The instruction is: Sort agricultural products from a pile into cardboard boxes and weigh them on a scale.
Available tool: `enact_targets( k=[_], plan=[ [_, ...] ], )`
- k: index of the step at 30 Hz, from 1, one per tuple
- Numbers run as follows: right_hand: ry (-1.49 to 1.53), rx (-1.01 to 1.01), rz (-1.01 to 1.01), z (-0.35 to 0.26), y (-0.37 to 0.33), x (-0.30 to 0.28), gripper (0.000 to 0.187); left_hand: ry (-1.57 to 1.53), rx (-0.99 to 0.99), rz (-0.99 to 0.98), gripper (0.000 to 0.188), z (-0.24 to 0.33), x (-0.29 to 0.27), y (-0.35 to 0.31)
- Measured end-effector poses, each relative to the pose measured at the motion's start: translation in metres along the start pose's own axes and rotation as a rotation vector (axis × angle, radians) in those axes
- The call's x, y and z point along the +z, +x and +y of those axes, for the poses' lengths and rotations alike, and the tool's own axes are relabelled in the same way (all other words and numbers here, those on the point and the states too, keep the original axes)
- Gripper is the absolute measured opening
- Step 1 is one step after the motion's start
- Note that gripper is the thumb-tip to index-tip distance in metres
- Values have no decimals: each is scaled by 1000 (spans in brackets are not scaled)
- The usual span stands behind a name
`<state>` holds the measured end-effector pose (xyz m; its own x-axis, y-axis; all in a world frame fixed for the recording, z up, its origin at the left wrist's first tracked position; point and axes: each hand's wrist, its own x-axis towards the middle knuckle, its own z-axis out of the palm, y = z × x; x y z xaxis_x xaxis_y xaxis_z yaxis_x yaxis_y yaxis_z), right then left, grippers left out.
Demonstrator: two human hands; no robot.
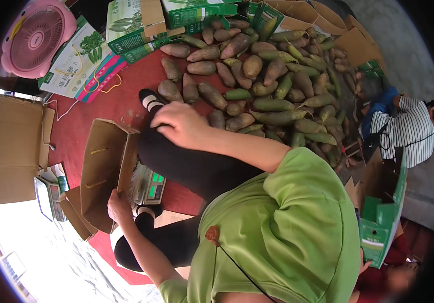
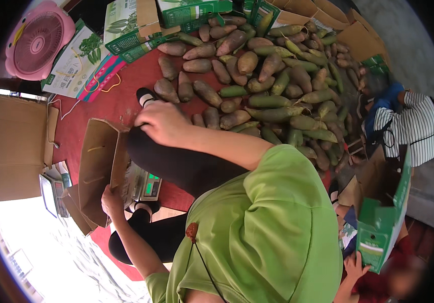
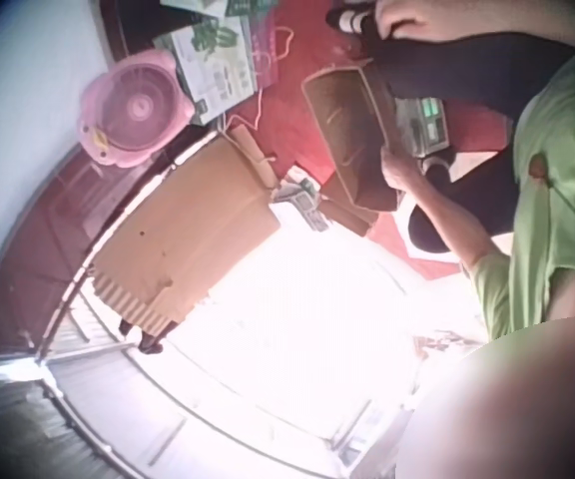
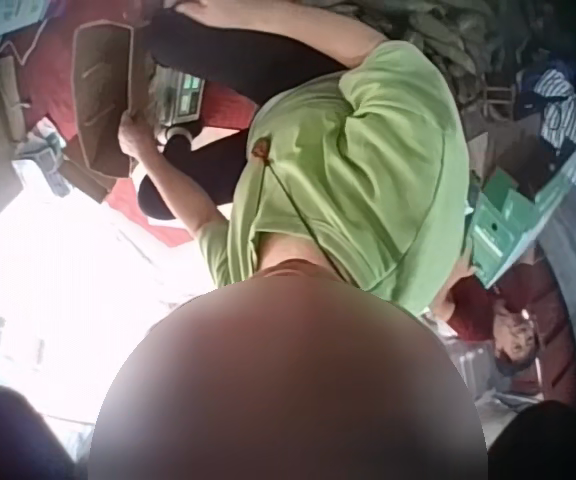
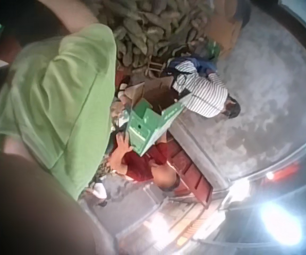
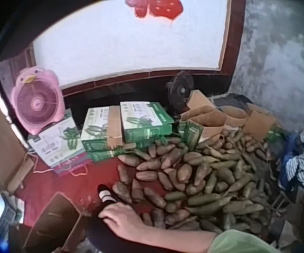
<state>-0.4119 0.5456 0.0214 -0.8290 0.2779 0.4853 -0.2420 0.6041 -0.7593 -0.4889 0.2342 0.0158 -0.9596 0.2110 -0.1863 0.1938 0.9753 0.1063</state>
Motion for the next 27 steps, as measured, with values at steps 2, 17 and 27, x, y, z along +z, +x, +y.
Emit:
enact_targets(
  k=[2,17,27],
  plan=[
    [-142,113,-11,32,-34,-21,13,-5,14,-4,16,1,2,0],
    [-861,904,-563,131,-214,-119,33,-43,80,38,16,-4,8,4],
    [-1268,858,-650,178,-231,-174,36,-68,57,54,15,-6,10,4]
  ],
)
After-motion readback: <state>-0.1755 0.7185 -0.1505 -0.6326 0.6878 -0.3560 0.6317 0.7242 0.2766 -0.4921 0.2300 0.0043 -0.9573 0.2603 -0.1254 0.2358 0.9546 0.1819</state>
